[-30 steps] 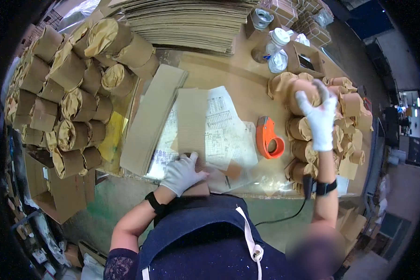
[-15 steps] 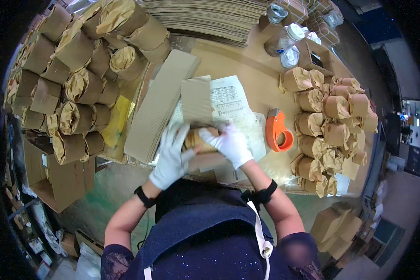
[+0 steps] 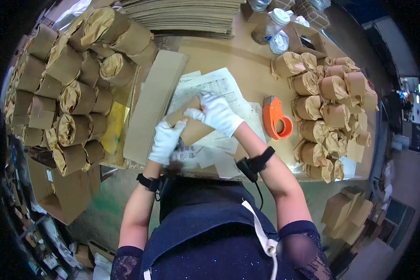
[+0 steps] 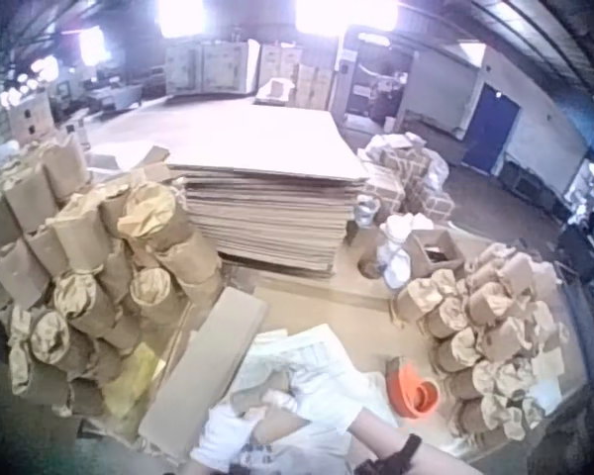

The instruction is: The person repeatedly picks up small brown paper-wrapped items, places them onto a flat piece of cardboard, folds the cardboard to enclose the item, and seals it with a handheld tape dispenser. The sealed packages are then placed into a pile on the right side of the table.

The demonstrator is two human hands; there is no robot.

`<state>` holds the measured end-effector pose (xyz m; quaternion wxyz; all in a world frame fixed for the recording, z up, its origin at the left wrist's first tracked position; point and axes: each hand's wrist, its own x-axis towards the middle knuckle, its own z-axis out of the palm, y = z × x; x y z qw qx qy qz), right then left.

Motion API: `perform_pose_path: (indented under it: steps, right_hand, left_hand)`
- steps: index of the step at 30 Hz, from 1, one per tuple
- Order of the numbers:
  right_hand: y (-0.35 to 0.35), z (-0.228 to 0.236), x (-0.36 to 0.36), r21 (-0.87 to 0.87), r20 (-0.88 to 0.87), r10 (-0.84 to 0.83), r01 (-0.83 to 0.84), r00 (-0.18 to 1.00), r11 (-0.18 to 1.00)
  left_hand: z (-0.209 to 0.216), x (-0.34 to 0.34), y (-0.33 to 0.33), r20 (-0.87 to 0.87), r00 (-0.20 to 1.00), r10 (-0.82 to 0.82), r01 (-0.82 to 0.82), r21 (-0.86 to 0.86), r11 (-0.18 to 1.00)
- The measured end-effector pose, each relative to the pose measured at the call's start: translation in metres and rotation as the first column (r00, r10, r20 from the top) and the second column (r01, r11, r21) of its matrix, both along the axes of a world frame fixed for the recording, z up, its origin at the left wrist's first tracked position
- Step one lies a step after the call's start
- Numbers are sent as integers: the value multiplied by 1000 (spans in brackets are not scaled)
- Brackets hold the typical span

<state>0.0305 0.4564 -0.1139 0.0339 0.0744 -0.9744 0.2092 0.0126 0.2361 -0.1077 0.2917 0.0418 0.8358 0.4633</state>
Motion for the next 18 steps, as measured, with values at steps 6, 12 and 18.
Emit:
perform_pose_path:
  steps: [6, 12, 18]
  right_hand:
    - [-32, 66, 21, -315, 400, -417, 550, 816, 774]
    - [-25, 38, 72, -200, 296, -523, 587, 799, 784]
    - [23, 37, 108, 16, 229, -531, 542, 816, 840]
  left_hand:
    - [-4, 21, 7, -835, 501, -225, 21, -248, 968]
    - [-8, 34, 8, -405, 774, -487, 306, -433, 848]
    - [1, 40, 12, -477, 732, -487, 380, -307, 872]
